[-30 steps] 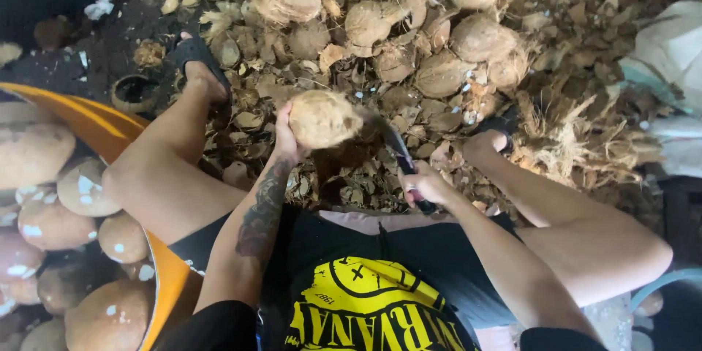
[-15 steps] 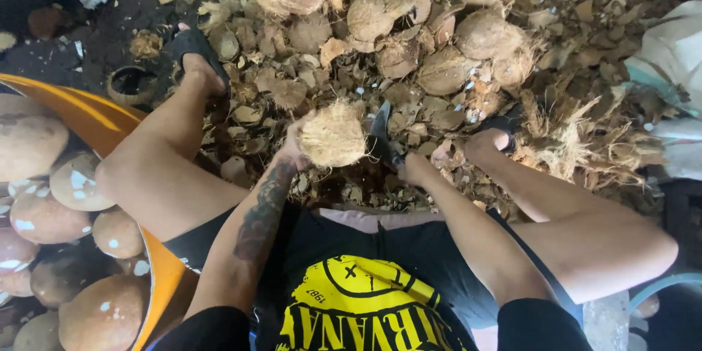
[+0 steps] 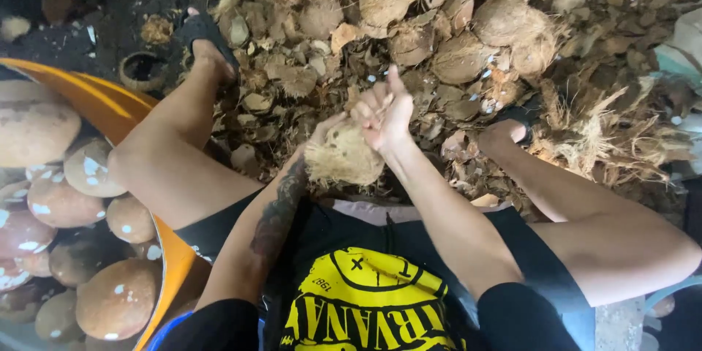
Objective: The person sits on the ground and uses a knife to peel the husk off coconuts. They hold the coconut in one hand and strike it with the knife to remove the outer layer, then place the peeled coconut into a nearby container.
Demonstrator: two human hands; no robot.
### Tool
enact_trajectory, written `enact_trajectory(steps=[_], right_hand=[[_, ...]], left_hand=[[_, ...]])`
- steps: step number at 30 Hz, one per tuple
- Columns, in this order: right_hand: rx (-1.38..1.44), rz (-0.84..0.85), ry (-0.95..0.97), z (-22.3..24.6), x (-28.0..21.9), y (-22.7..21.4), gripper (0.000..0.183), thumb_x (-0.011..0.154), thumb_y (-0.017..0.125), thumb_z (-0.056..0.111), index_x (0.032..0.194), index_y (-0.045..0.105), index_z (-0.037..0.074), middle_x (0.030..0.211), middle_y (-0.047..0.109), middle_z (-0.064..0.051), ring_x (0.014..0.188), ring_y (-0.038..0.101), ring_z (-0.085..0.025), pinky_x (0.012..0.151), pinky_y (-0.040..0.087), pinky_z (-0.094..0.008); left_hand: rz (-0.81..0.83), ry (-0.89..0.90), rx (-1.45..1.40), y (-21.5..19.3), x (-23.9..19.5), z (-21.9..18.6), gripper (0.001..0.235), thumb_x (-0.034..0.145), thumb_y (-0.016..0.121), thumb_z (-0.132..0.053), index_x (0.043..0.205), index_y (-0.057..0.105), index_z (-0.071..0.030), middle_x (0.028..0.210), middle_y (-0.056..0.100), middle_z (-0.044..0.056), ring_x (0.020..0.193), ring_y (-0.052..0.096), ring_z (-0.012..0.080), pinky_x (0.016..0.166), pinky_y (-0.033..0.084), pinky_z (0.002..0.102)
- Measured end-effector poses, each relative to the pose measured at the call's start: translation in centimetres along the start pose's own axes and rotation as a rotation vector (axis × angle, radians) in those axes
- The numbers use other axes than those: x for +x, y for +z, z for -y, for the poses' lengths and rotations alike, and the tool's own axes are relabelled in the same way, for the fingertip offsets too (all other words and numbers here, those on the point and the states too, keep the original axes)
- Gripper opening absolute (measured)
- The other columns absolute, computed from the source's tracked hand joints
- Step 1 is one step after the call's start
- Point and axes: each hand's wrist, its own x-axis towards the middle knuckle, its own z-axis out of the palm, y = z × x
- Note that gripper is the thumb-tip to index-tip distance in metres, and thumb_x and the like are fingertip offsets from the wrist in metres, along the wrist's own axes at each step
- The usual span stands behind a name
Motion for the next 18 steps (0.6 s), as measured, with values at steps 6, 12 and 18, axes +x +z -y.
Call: enact_trajectory(steps=[6, 12, 18], right_hand=[[0.027, 0.08, 0.077, 2.7, -3.4, 3.3, 0.069, 0.093, 0.057, 0.06, 0.048, 0.03, 0.015, 0.039, 0.019, 0.001, 0.026, 0.023, -0.014, 0.033, 0.016, -0.027], [-0.142, -0.131, -0.545, 12.2, 0.4, 0.2, 0.06, 0.098, 0.006, 0.041, 0.052, 0.043, 0.028, 0.083, 0.07, -0.014, 0.138, 0.06, -0.021, 0.135, 0.008, -0.059], [-0.239, -0.414, -1.248, 37.1, 4.3, -31.5, 0.091, 0.098, 0.092, 0.019, 0.165, 0.031, 0.015, 0.168, 0.047, -0.023, 0.151, 0.057, -0.036, 0.123, 0.033, -0.056]], left_hand=[[0.391, 0.331, 1.047, 1.1, -0.6, -7.0, 0.078, 0.052, 0.091, -0.012, 0.128, 0.075, -0.002, 0.125, 0.075, 0.019, 0.119, 0.068, 0.0323, 0.104, 0.053, 0.053], [0.783, 0.258, 0.789, 5.0, -4.9, -5.0, 0.07, 0.096, 0.078, -0.031, 0.154, 0.051, -0.006, 0.159, 0.054, 0.013, 0.148, 0.05, 0.0304, 0.132, 0.035, 0.05], [0.484, 0.247, 0.368, -1.3, -3.5, -4.9, 0.062, 0.1, 0.067, -0.037, 0.153, 0.052, -0.008, 0.156, 0.053, 0.021, 0.142, 0.053, 0.0374, 0.118, 0.044, 0.054]])
